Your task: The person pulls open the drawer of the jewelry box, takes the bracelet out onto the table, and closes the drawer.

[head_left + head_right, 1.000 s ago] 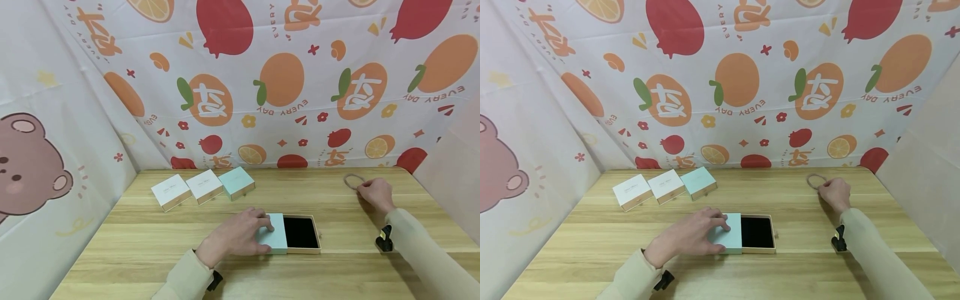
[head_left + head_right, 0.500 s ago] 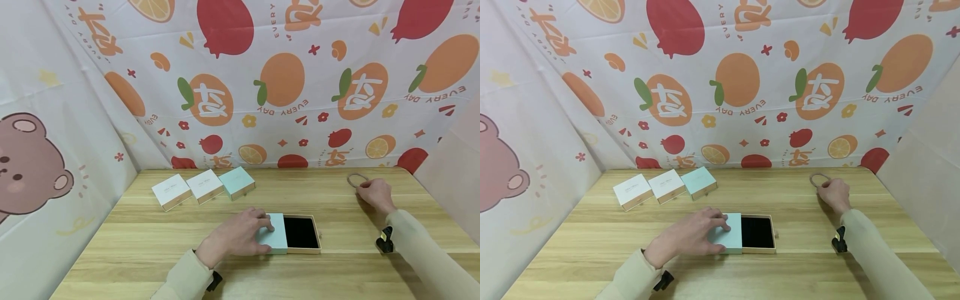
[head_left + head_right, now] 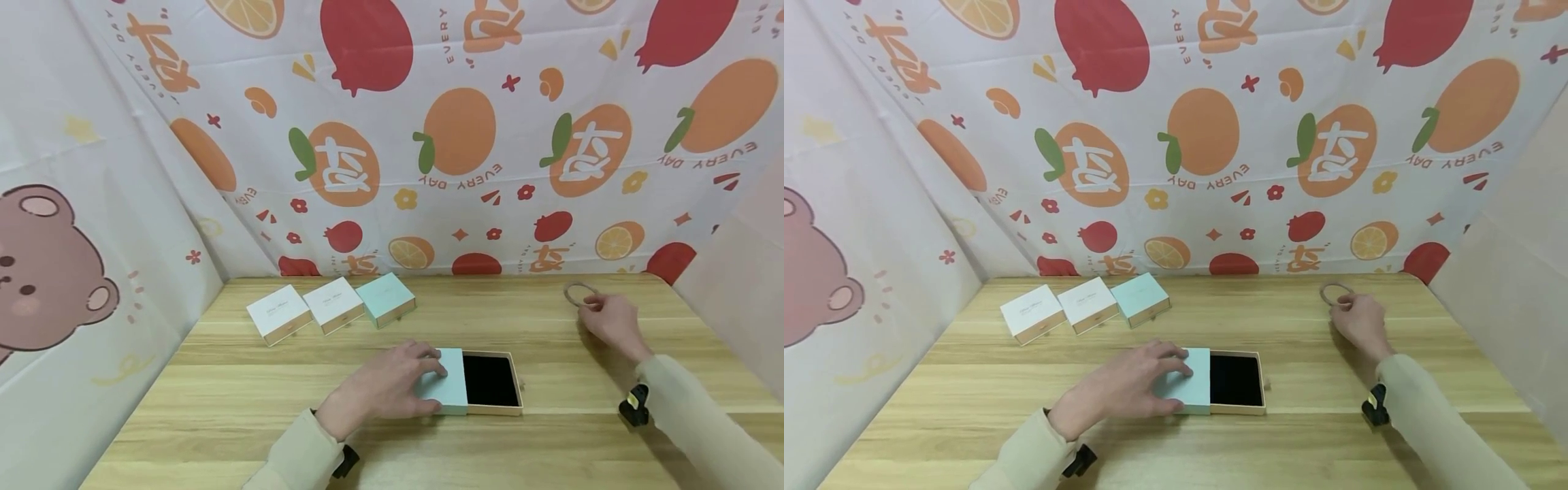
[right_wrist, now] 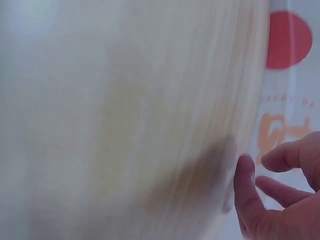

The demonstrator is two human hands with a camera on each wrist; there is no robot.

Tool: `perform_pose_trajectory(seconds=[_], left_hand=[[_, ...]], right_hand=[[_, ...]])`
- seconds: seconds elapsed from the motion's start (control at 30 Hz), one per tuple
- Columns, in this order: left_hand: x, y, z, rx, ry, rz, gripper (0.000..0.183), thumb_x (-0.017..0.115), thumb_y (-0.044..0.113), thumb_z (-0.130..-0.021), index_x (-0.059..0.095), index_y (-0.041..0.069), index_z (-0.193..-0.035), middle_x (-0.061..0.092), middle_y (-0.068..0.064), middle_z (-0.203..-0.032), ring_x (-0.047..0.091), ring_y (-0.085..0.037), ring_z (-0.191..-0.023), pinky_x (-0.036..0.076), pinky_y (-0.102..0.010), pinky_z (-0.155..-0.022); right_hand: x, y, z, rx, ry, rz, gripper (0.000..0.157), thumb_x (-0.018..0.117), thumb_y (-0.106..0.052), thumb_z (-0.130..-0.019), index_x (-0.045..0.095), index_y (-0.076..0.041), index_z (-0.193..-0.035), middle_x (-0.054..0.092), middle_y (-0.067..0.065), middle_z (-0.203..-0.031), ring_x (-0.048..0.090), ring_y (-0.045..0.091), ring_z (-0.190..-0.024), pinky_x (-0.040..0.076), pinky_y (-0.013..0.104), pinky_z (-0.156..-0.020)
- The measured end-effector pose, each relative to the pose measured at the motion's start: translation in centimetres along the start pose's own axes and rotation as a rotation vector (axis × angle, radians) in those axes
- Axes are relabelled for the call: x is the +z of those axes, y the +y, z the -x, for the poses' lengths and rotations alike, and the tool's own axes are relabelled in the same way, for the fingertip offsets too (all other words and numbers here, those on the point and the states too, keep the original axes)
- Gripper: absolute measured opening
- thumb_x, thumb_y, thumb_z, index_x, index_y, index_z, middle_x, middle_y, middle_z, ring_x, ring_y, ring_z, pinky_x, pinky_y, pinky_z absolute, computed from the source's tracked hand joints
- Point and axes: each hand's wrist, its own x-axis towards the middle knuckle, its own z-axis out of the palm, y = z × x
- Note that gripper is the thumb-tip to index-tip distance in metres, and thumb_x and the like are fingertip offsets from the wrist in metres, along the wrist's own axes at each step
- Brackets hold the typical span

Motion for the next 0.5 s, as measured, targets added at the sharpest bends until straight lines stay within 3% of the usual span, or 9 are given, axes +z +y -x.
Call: perform_pose_trajectory(seconds=[0.17,0.3,0.5], left_hand=[[-0.1,-0.1,0.2,0.015,0.001,-0.018,0.041,0.073,0.045,-0.091,0.07,0.025,-0.126,0.059,-0.002,-0.145,0.057,-0.022,-0.131,0.052,-0.039,-0.106],[-0.1,-0.1,0.3,0.024,0.007,-0.013,0.038,0.072,0.045,-0.092,0.071,0.026,-0.125,0.059,-0.001,-0.145,0.056,-0.023,-0.133,0.051,-0.04,-0.108],[0.0,-0.1,0.4,0.056,0.025,-0.016,0.032,0.072,0.043,-0.093,0.074,0.027,-0.121,0.063,0.001,-0.139,0.058,-0.022,-0.131,0.049,-0.039,-0.11]], right_hand=[[0.4,-2.9,3.1,-0.06,-0.204,-0.072,0.028,0.062,-0.015,-0.097,0.073,0.006,-0.112,0.075,0.013,-0.088,0.067,0.011,-0.071,0.054,0.024,-0.06],[1.1,-5.1,5.7,-0.068,-0.358,-0.19,0.026,0.064,-0.016,-0.099,0.074,0.004,-0.113,0.075,0.008,-0.087,0.068,0.014,-0.073,0.058,0.026,-0.062],[2.0,-6.7,8.2,0.008,-0.555,-0.443,0.03,0.063,-0.009,-0.099,0.067,0.011,-0.121,0.075,0.011,-0.091,0.072,0.019,-0.078,0.062,0.03,-0.067]])
